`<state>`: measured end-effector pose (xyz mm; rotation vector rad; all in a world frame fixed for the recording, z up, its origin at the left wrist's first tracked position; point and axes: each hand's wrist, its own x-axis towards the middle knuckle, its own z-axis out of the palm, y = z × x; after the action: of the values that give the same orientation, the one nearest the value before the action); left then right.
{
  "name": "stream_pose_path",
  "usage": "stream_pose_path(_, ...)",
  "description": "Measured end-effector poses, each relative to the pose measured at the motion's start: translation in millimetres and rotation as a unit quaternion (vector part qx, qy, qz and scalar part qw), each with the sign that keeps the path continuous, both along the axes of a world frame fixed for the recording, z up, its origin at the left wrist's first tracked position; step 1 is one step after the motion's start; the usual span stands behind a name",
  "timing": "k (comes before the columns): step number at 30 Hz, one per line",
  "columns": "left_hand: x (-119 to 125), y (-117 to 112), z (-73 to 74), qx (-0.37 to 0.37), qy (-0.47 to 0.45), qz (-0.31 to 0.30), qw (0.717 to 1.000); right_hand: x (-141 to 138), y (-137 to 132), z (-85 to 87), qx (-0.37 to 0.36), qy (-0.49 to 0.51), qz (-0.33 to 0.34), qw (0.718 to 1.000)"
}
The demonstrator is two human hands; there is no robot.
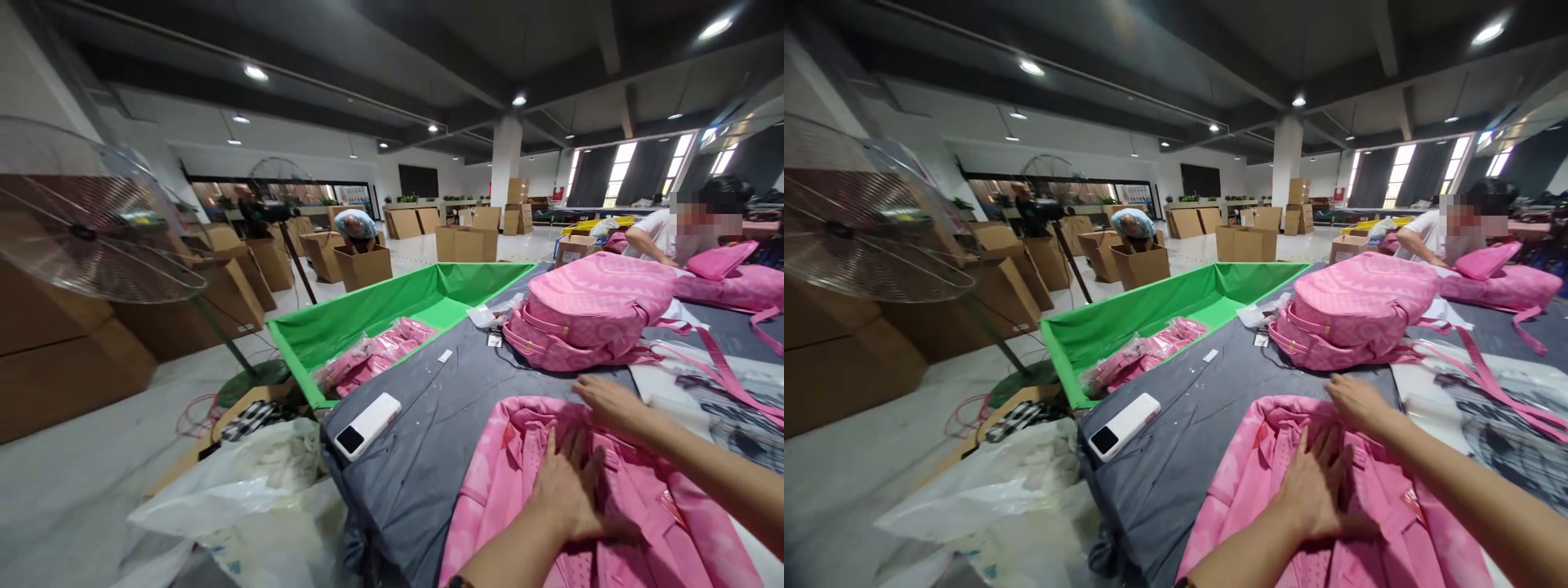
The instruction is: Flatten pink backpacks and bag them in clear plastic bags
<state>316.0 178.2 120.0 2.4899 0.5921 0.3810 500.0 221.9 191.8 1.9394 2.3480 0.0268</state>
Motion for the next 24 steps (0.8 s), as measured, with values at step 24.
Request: stream_pose_path(24,-9.3,-10.9,-0.1,-0.028,-0.059,-0.032,0.997,-102.4,32.0,-5.7,-0.089,-0.058,0.068,0.992)
